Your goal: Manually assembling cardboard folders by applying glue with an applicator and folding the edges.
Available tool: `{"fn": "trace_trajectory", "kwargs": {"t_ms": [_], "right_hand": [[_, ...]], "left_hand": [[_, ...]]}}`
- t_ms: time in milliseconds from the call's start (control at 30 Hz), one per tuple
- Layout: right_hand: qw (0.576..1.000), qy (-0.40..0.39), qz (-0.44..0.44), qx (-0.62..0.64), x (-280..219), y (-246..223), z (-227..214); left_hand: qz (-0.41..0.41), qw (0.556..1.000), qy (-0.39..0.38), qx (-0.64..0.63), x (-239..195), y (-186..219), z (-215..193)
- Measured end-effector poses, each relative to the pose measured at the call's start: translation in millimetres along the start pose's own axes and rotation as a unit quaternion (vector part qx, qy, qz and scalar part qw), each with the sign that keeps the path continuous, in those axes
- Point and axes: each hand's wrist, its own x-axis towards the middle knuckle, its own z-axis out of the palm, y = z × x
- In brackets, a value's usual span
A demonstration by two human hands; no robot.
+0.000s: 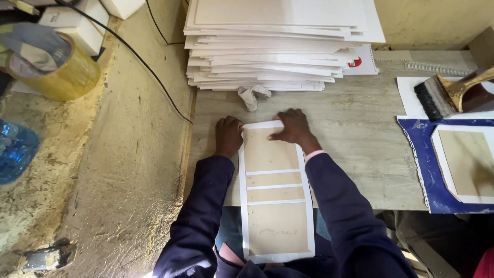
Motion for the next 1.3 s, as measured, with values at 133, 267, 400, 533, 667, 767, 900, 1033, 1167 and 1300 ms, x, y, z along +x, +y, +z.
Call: {"fn": "trace_trajectory", "kwargs": {"t_ms": [133,267,400,533,667,767,900,1033,1167,1300], "right_hand": [[0.998,-0.047,-0.011,0.037,24.9,-18.5,28.4],[0.998,-0.047,0.0,0.03,14.0,-26.9,33.6],[0.999,0.04,-0.025,-0.014,-20.3,-32.2,66.1],[0.994,0.101,-0.019,-0.027,-36.0,-42.2,93.8],[0.981,0.166,-0.036,-0.092,-41.7,-51.2,91.0],[0.992,0.109,-0.041,-0.048,-39.7,-30.6,75.2],[0.998,-0.038,0.053,-0.011,-61.1,-33.3,-7.6],[0.992,0.08,0.04,-0.089,-70.0,-31.9,49.7],[0.978,0.125,0.013,-0.165,-36.7,-15.7,73.0],[0.989,0.112,-0.1,0.018,-0.9,-39.7,-3.7]], "left_hand": [[0.029,0.993,0.032,0.114,-29.4,40.8,-6.4],[0.092,0.957,0.077,0.264,-67.6,79.0,3.5],[0.101,0.965,0.17,0.169,-62.2,77.8,-7.5],[0.063,0.973,0.168,0.146,-53.7,92.5,-34.7],[0.04,0.987,0.136,0.081,-47.3,78.7,-13.7],[0.047,0.981,0.159,0.099,-54.4,81.2,-10.2],[0.056,0.97,0.202,0.123,-52.1,82.5,-10.4],[0.042,0.975,0.182,0.122,-52.9,90.5,-22.0],[0.037,0.991,0.098,0.081,-48.6,88.6,-25.8],[0.046,0.986,0.145,0.064,-49.1,92.2,-30.2]]}}
